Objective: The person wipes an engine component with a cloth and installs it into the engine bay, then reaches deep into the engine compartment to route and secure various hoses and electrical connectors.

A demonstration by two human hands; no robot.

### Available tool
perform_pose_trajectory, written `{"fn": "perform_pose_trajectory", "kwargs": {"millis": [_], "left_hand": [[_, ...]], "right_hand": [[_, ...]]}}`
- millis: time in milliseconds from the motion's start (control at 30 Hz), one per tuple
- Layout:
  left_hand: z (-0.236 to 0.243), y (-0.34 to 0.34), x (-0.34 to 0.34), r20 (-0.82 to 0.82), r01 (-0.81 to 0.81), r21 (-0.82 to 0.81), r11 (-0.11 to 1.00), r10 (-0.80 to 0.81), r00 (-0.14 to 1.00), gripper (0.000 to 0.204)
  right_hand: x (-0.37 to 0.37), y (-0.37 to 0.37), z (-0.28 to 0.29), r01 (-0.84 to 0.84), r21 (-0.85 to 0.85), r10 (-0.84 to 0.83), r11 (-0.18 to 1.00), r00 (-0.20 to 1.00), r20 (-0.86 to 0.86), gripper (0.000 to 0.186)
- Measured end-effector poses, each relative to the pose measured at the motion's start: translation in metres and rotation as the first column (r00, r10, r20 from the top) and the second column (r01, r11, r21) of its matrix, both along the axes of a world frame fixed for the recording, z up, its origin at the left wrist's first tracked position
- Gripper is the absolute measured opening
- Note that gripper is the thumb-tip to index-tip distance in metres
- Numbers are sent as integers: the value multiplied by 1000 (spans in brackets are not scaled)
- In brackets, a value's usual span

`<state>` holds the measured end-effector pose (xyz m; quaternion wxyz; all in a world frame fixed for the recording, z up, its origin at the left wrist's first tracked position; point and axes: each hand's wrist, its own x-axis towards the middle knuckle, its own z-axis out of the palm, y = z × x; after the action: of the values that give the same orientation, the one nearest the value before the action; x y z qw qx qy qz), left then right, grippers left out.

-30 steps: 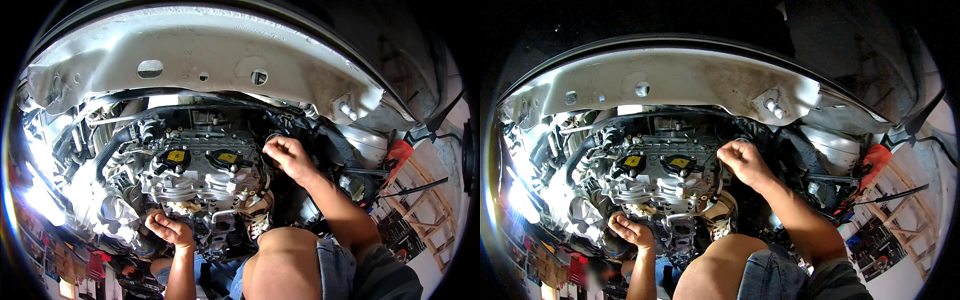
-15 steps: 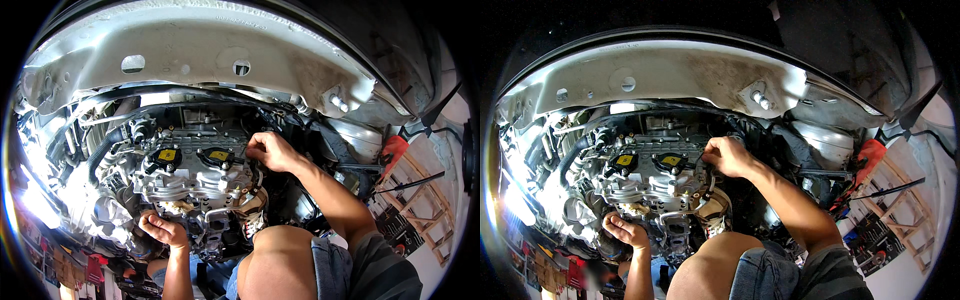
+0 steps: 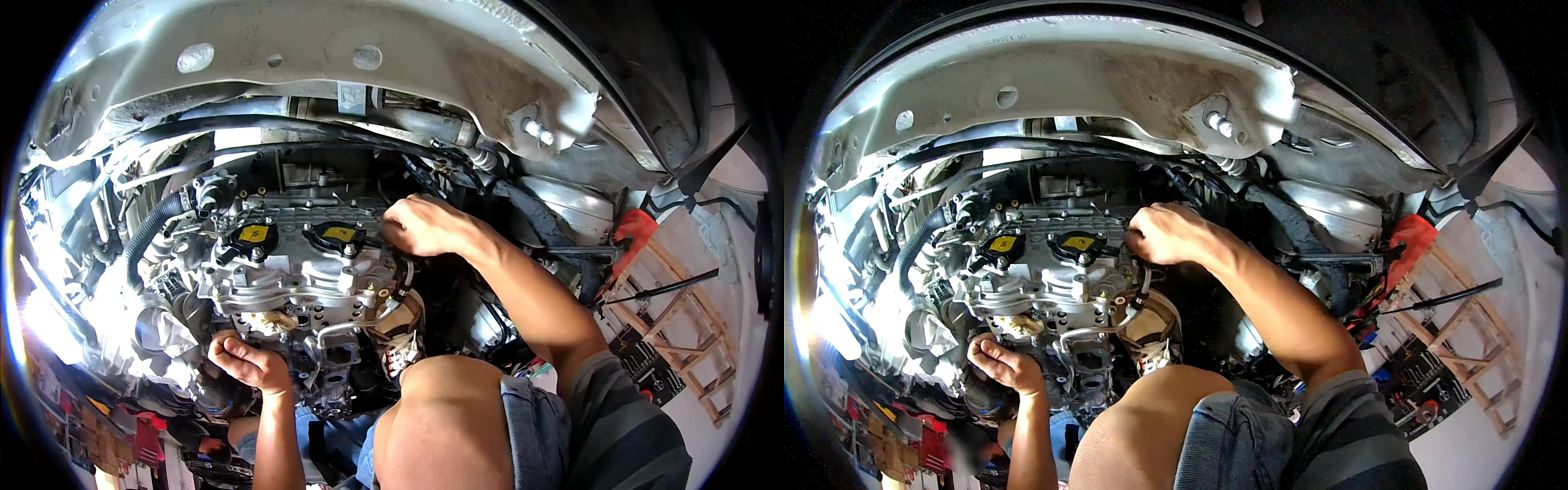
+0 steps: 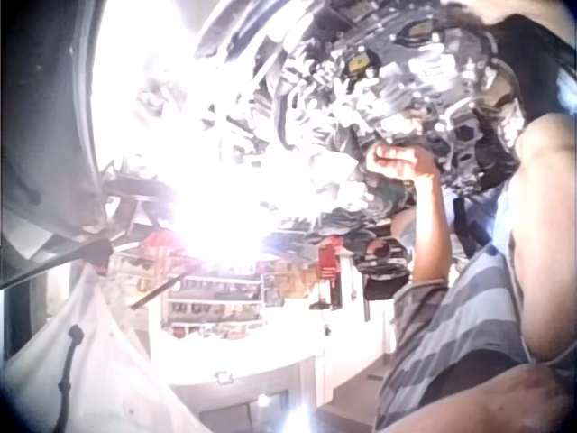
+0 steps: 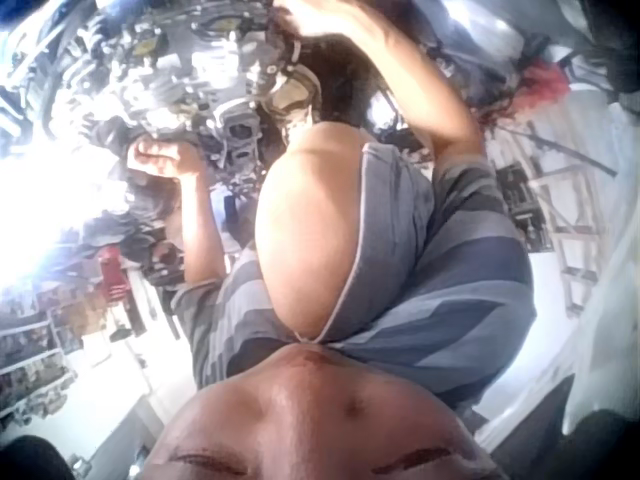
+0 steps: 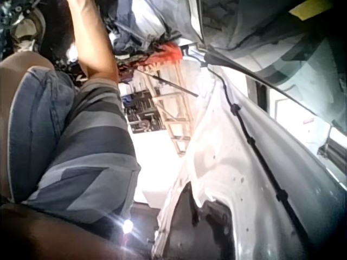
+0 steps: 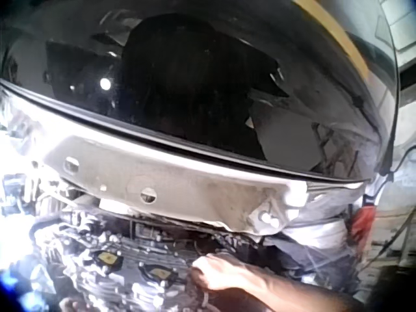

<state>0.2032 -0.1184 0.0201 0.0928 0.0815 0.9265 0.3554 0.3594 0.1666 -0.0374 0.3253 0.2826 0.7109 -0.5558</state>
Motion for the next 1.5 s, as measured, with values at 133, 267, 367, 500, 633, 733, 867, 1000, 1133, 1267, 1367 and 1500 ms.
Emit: {"fn": "perform_pose_trajectory", "kwargs": {"millis": [133, 267, 367, 500, 633, 733, 867, 1000, 1133, 1267, 1367, 1500], "left_hand": [[-1, -3, -3, -8, 44, -12, 999, -44, 999, 19], [0, -4, -5, -51, 82, -94, 992, -87, 995, 18], [-1, -8, -6, -38, 70, -80, 994, -73, 997, 19], [0, -8, -6, -39, 45, -94, 995, -48, 998, 19], [-5, -8, -3, -30, 49, 24, 999, -48, 998, 19], [-5, -8, -3, -30, 58, -13, 998, -59, 998, 19], [-3, -8, -3, -30, 77, -41, 996, -78, 997, 19], [-4, -10, -3, -3, 39, 14, 999, -39, 999, 20], [-2, -6, -3, -7, 47, -26, 999, -48, 999, 20], [-2, -8, -3, -4, 49, -41, 998, -49, 999, 20], [-3, -6, -3, -17, 47, -24, 999, -48, 999, 20], [-1, -4, -3, -23, 21, -31, 999, -22, 1000, 20]], "right_hand": [[-8, 8, 2, -36, -82, 48, 996, 988, 145, 27], [1, -2, -5, 37, -16, -37, 999, 999, -4, 31], [-5, 2, -6, -80, -68, 87, 994, 991, 102, 32], [1, -3, -1, 35, -57, -29, 998, 996, 88, 32], [3, 3, -8, -28, -104, 37, 994, 996, 83, 31], [4, -2, -9, 90, -103, -75, 991, 987, 144, 31], [8, 3, -14, -11, -106, 22, 994, 995, 95, 43], [-4, 7, -3, 24, -83, -12, 996, 989, 145, 34], [7, 5, -18, -47, -142, 71, 989, 983, 169, 28], [0, 7, -10, -22, -130, 51, 991, 973, 224, 24], [-4, 1, -2, 121, -93, -106, 988, 983, 153, 33], [-6, 8, -7, -53, -156, 85, 986, 974, 211, 30]]}}
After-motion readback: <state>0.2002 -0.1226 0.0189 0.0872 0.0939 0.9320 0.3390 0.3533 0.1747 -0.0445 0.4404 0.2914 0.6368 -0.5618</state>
